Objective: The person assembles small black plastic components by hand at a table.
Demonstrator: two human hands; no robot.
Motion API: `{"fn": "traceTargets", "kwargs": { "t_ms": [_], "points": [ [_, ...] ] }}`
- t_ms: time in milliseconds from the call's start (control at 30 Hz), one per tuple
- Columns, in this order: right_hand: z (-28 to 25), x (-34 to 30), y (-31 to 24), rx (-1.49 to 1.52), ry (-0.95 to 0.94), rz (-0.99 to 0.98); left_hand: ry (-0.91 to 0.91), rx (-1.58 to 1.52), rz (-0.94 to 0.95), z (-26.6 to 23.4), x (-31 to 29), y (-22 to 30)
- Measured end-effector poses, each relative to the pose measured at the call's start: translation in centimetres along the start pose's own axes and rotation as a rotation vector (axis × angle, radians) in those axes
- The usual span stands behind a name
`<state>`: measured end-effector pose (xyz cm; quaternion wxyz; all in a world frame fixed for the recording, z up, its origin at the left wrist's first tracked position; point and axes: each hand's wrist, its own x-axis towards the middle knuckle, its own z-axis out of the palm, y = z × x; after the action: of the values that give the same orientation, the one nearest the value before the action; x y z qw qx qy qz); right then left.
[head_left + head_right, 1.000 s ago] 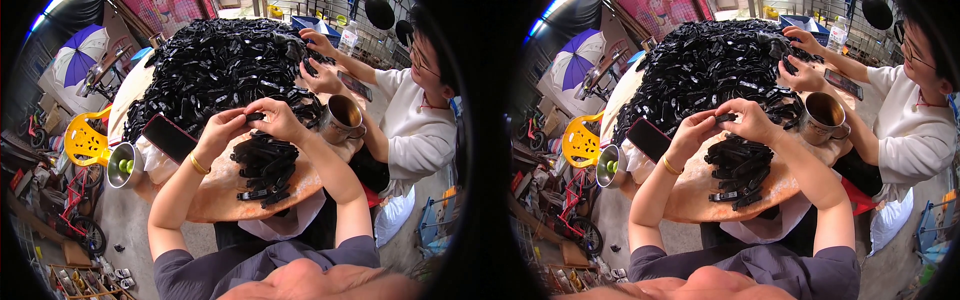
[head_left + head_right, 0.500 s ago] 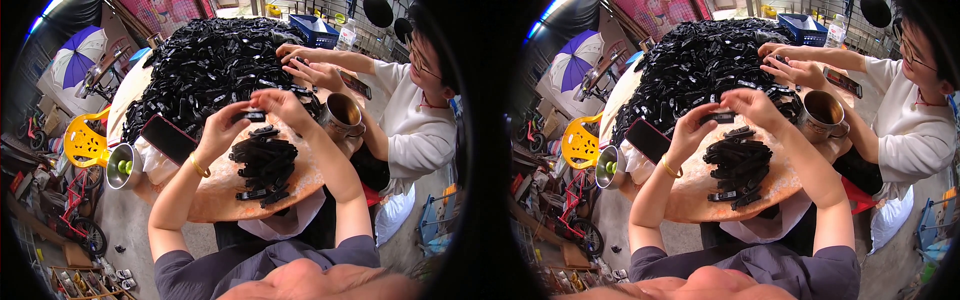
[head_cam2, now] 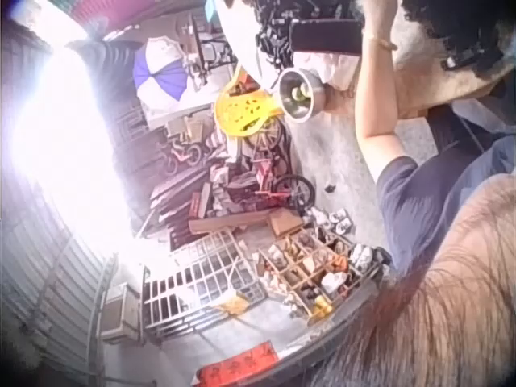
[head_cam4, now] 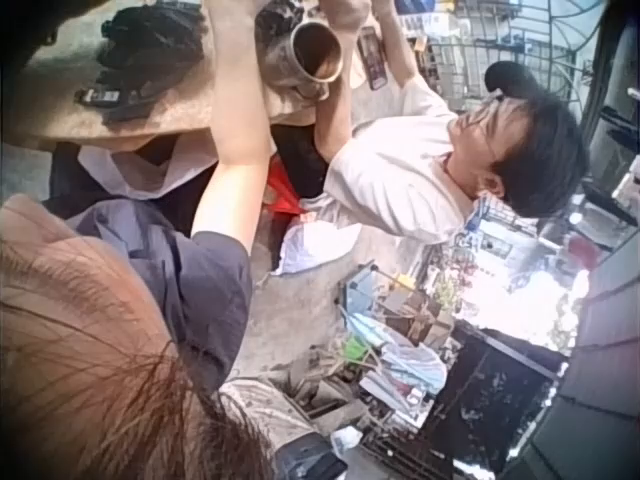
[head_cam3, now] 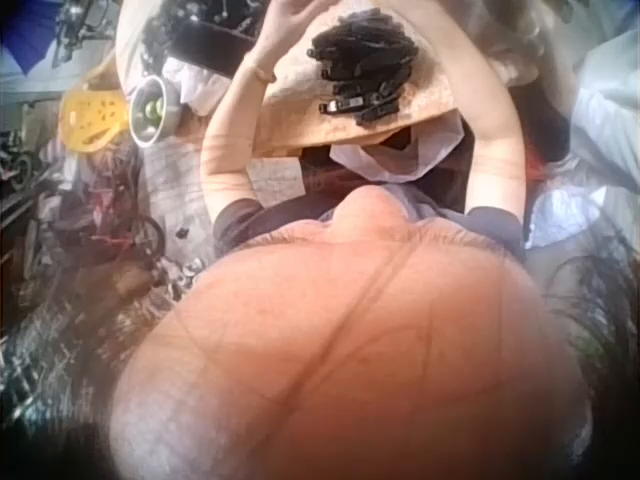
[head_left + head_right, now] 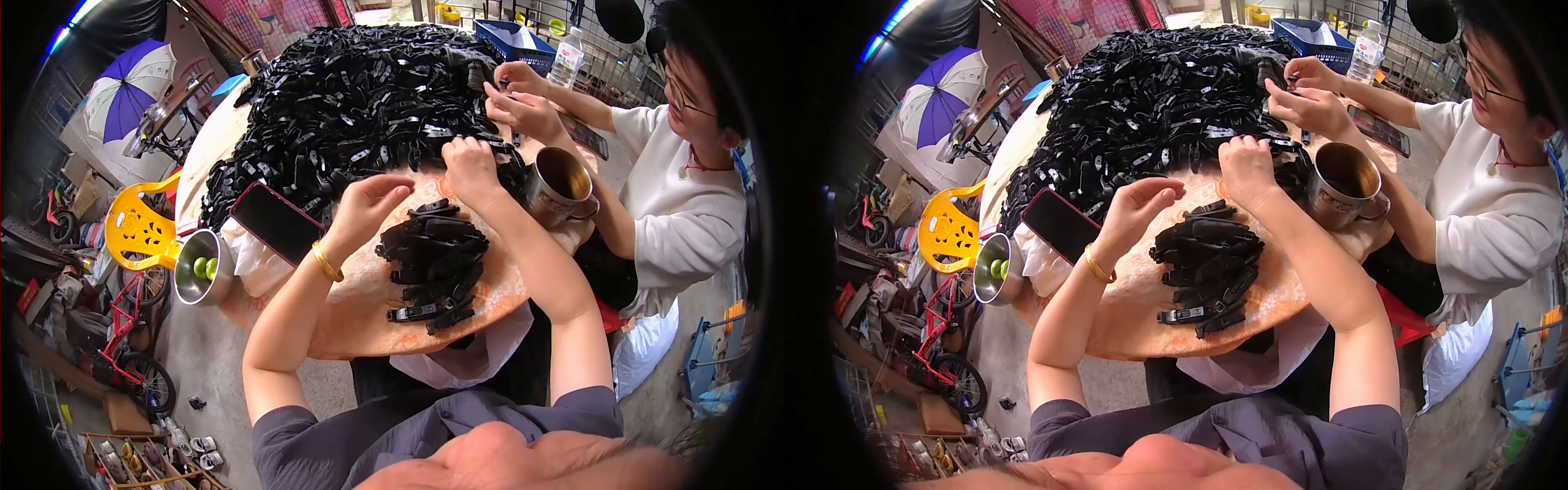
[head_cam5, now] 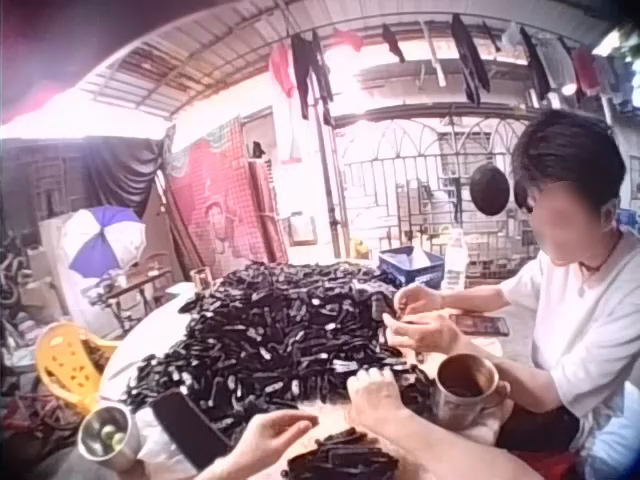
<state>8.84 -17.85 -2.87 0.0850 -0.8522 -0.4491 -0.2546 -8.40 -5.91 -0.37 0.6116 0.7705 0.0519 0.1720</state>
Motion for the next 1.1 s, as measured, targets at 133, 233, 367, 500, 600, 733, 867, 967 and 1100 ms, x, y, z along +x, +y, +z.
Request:
{"fn": "traceTargets", "kwargs": {
  "t_ms": [133,233,367,500,600,733,867,967,1100],
  "points": [
    [-1.3,-0.6,-0.9,0.356,-0.034,-0.159,0.140,0.413,0.194,-0.2,0.2,-0.4],
    [-1.9,-0.8,-1.8,0.674,-0.006,-0.239,0.152,0.883,0.572,0.0,1.0,-0.8],
    [-1.3,-1.0,-2.1,0.855,-0.063,-0.304,0.037,0.982,0.402,0.1,0.9,-1.3],
    [-1.9,-0.8,-2.1,1.009,-0.228,-0.227,0.127,0.853,0.380,0.2,0.5,-1.8],
    [-1.7,-1.0,-2.0,0.977,-0.204,-0.174,0.207,0.805,0.349,0.4,0.4,-1.5],
    [-2.9,-1.0,-2.4,1.350,-0.140,0.028,0.227,0.264,-0.116,-0.5,1.0,-1.6],
    [-3.1,-1.2,-2.8,1.514,-0.185,0.015,0.177,0.064,0.017,-0.1,1.0,-1.4],
    [-3.8,-1.2,-3.0,1.511,-0.193,-0.020,0.170,0.170,0.050,0.4,0.7,-0.6],
    [-4.5,-1.3,-2.9,1.156,0.032,-0.179,0.238,0.150,0.022,0.2,0.4,-0.2]
  ]
}}
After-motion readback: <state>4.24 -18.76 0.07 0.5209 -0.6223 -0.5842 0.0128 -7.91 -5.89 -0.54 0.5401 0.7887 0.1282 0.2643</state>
